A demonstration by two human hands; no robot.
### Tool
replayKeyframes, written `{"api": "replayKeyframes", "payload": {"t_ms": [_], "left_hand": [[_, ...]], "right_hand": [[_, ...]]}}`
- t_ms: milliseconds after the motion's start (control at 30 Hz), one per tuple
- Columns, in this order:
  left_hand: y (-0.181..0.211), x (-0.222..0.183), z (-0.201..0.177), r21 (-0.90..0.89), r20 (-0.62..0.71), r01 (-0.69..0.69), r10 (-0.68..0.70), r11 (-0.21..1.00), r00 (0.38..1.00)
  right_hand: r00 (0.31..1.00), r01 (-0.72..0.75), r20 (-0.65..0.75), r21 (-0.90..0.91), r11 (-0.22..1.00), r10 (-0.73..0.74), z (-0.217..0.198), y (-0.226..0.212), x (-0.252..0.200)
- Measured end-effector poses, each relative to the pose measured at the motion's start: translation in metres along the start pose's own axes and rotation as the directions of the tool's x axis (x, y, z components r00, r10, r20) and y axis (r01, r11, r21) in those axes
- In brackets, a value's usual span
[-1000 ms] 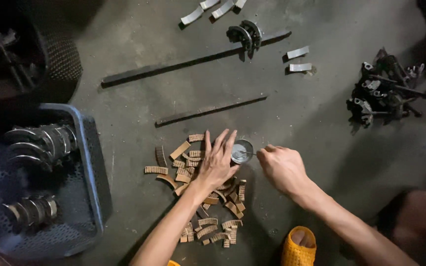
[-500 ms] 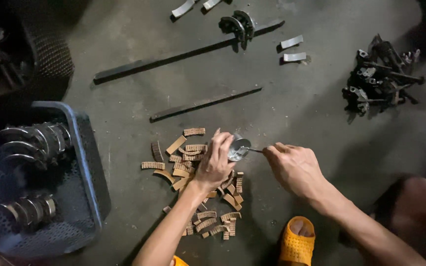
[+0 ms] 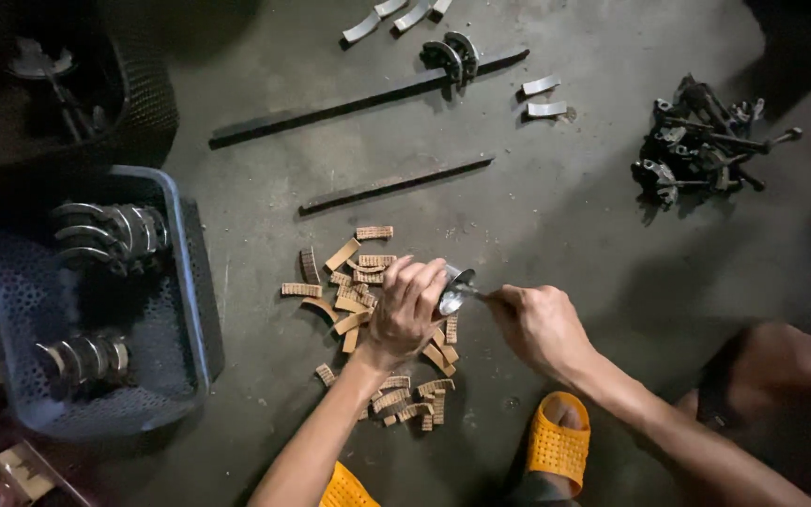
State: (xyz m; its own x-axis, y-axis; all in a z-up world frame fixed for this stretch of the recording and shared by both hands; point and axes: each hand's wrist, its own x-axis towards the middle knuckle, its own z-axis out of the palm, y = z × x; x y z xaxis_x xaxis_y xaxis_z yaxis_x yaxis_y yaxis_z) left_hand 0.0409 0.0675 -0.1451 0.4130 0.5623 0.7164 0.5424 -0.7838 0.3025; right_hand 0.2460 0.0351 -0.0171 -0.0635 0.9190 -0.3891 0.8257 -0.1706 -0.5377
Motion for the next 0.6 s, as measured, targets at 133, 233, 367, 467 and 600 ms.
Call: {"api": "replayKeyframes", "payload": {"t_ms": [133,233,367,467,600], "left_hand": [[0.011,0.005,-0.011,0.015,-0.033,-0.009,0.010,1.000,0.999],[0.015,0.005,-0.014,0.015,-0.066,0.020,-0.019,1.000,0.998],[0.023,0.003,-0.016,-0.088,-0.067,0.150,-0.156,0.985,0.986],[0.029,0.006,-0.011,-0.239,-0.021,0.283,-0.296,0.929,0.955],[0.023,-0.034,0.019,-0.322,0.290,0.704,-0.642,0.633,0.710]], "right_hand": [[0.990,-0.121,0.094,0.205,0.971,0.104,0.009,-0.001,-0.014],[0.966,-0.239,0.199,0.453,0.859,0.164,0.014,-0.003,-0.021],[0.937,-0.350,0.300,0.774,0.528,0.181,0.039,0.009,-0.030],[0.941,-0.322,0.271,0.898,0.299,0.201,0.048,0.013,-0.033],[0.970,-0.162,0.093,0.936,0.313,0.224,0.049,0.022,-0.027]]}}
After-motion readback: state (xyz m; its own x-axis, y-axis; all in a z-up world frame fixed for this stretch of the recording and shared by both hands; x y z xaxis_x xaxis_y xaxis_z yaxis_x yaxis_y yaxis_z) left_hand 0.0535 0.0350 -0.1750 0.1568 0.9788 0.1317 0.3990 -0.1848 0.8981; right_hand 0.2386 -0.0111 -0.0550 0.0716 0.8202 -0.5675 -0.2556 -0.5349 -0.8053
